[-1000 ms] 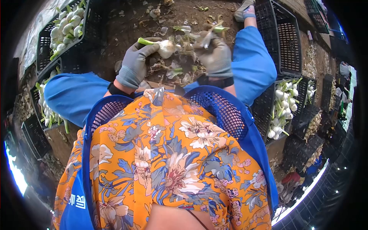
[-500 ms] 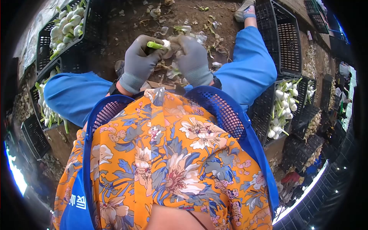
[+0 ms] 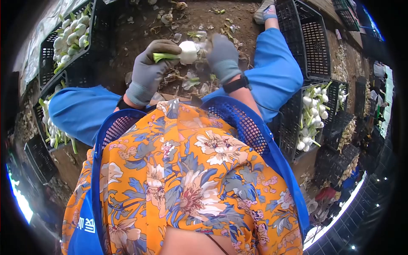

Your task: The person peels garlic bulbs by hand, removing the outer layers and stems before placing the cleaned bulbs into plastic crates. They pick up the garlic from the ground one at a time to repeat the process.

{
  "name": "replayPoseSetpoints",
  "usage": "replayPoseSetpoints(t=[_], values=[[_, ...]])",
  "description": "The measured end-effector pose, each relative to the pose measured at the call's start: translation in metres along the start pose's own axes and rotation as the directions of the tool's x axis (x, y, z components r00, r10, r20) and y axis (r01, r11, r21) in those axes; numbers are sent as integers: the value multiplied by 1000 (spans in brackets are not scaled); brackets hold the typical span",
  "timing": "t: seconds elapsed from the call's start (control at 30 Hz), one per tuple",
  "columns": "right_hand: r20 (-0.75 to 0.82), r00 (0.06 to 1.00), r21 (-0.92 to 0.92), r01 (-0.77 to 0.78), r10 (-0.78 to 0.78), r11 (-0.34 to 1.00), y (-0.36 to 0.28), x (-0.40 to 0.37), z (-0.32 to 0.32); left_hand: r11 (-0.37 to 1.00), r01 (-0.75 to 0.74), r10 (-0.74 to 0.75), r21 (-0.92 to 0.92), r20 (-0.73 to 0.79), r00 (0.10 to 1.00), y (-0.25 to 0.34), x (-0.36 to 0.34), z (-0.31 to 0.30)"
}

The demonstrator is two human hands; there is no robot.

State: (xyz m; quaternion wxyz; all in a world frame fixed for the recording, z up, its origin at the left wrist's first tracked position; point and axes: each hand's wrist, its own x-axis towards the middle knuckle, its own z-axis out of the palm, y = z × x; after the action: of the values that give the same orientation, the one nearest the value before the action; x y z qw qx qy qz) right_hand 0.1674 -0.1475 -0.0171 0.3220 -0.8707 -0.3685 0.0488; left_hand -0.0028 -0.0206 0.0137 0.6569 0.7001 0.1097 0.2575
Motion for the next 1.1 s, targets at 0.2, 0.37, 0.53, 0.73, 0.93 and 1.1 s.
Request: replayPoseSetpoints(t=[0.2, 0.37, 0.53, 0.73, 0.93, 1.1], values=[[276, 959, 215, -2, -59, 977, 27, -3, -13, 442, 384, -441, -811, 176, 880, -8, 0, -22], [297, 954, 872, -258, -30, 417, -29, -5, -34, 319, 430, -414, -845, 284, 865, -15, 2, -13], [273, 924, 897, -345, -268, -276, -13, -5, -23, 412, 405, -682, -816, 18, 731, -16, 6, -6], [185, 960, 674, 33, -211, 738, 4, -7, -41, 200, 330, -712, -923, 95, 696, -45, -1, -28], [216, 976, 526, -127, 12, 841, -34, -20, -29, 571, 500, -757, -652, -182, 628, -14, 7, 1], [99, 995, 572, -37, -24, 819, -37, -28, 0, 716, 537, -687, -445, -311, 657, 4, 11, 11]])
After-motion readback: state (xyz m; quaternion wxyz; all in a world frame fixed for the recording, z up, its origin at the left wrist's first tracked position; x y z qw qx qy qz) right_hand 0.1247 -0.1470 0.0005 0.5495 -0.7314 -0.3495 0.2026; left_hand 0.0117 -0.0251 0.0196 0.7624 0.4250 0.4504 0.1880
